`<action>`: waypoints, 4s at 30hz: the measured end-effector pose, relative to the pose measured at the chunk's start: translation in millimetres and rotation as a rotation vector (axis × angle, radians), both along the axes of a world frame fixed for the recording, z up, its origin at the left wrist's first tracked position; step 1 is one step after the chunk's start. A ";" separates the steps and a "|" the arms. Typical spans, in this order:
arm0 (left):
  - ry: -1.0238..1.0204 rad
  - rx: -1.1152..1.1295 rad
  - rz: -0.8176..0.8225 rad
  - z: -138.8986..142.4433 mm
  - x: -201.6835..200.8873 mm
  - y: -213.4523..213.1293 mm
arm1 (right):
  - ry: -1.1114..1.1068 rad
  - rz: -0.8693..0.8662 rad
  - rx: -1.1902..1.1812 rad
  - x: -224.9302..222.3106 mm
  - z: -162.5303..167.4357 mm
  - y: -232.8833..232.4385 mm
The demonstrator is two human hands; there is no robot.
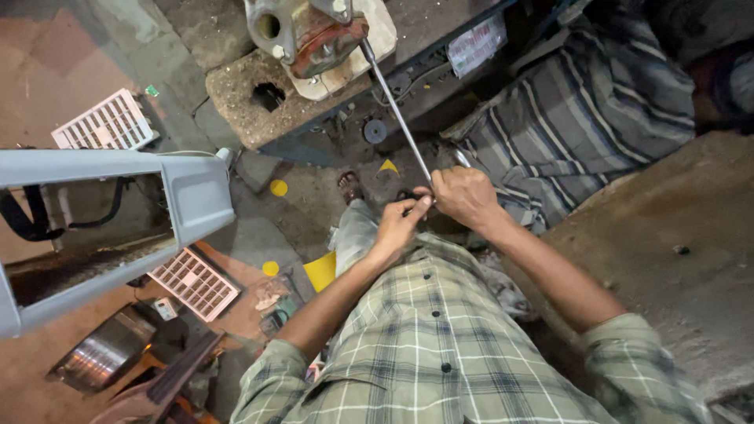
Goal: The person places a gasket between two engine components, then uses a T-handle wrench to tighten bolts on the assembly. They apply a red sealant to a bolt before inserting and tightening it. The person continues tightening multiple bolts on the engine block.
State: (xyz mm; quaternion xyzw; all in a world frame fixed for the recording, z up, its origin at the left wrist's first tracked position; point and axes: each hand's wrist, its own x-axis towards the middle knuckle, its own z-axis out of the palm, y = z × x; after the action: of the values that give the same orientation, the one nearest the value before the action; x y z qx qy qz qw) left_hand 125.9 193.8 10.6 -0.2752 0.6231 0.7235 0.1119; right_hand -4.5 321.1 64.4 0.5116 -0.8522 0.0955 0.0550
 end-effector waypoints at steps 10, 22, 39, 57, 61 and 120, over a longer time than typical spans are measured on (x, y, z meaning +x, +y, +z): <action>0.466 -0.756 -0.024 60.5 3.4 2.7 | -0.320 -0.027 -0.441 -0.3 -34.1 4.6; 1.137 -0.517 -0.107 45.5 -58.7 -21.0 | -0.385 -0.055 -0.360 -4.6 -63.7 18.5; 0.429 -1.043 -0.904 56.4 -109.3 14.1 | -1.982 -0.455 -1.036 59.7 -104.5 -16.4; 0.821 -1.073 -0.073 71.9 -54.2 -20.0 | -2.343 -0.474 -1.020 72.9 -97.9 -27.7; 0.436 -0.662 0.038 48.9 -19.1 -37.5 | -1.630 -0.256 -0.908 65.8 -90.2 -25.9; 1.238 -0.731 -0.513 48.7 -94.0 -27.3 | -1.018 -0.095 -0.794 29.8 -103.1 6.7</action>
State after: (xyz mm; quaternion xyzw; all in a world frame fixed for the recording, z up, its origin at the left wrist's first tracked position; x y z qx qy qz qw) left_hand 31.9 166.5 59.3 0.3145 0.8165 0.4448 -0.1914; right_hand 25.3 327.8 -38.8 0.3047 -0.6932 0.6315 -0.1668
